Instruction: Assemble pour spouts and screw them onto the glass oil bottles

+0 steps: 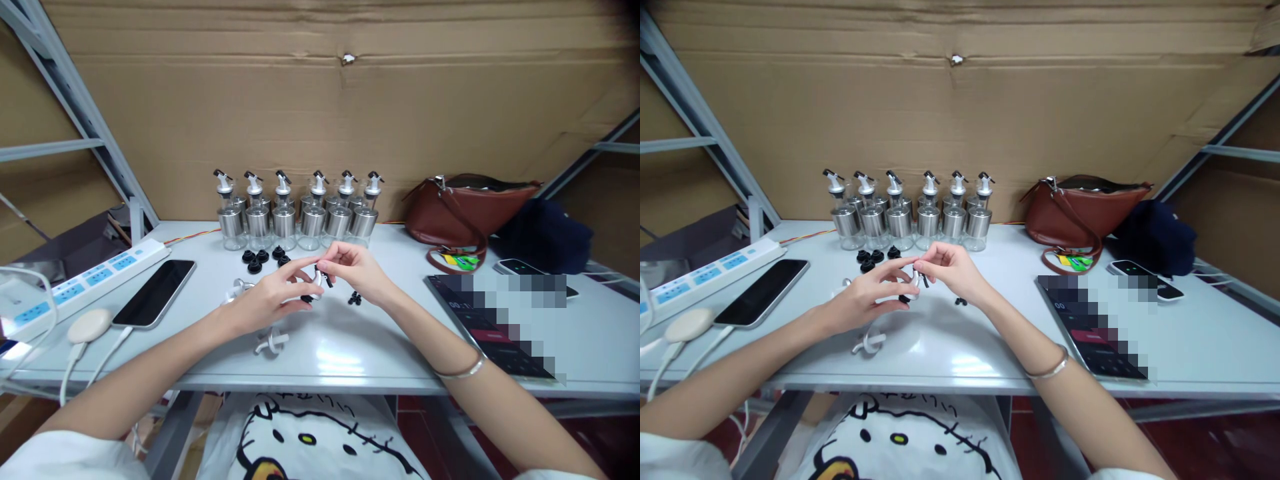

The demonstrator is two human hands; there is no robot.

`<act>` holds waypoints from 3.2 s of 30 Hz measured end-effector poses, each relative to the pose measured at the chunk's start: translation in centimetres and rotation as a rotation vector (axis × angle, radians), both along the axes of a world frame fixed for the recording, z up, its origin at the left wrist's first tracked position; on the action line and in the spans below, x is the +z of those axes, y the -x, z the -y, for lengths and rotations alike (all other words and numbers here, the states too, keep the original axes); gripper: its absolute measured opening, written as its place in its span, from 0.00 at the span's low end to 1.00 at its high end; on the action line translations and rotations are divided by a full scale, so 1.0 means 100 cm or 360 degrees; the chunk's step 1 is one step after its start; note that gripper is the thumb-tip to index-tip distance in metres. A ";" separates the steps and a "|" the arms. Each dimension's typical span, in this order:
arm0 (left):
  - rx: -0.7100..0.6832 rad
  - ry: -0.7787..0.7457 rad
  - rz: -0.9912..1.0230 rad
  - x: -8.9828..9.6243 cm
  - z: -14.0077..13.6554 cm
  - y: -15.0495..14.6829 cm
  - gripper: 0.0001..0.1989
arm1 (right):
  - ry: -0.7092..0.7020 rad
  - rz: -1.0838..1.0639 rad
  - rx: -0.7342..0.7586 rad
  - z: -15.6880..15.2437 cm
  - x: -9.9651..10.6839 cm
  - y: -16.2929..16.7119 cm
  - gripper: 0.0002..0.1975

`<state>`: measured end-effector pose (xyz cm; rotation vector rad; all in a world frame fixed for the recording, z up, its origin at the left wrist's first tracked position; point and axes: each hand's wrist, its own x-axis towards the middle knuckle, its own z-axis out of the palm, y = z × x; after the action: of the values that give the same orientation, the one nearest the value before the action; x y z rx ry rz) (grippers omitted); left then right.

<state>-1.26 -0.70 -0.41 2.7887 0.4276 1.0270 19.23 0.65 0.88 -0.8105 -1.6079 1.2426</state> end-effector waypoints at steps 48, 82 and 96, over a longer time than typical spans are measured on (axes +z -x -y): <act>-0.0036 -0.0207 0.0150 -0.002 -0.005 0.005 0.11 | 0.0567 -0.0303 0.0658 0.000 -0.002 -0.009 0.18; 0.0133 0.0355 0.0344 -0.004 -0.005 0.002 0.16 | 0.0092 0.0127 0.0432 0.000 -0.003 -0.002 0.14; 0.0391 0.0727 0.0465 0.004 -0.002 0.000 0.06 | -0.0265 0.0416 0.0318 0.003 -0.012 0.005 0.14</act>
<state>-1.30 -0.49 0.03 2.1840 0.8556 1.1845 18.71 0.37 -0.30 -0.7441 -2.0163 1.1557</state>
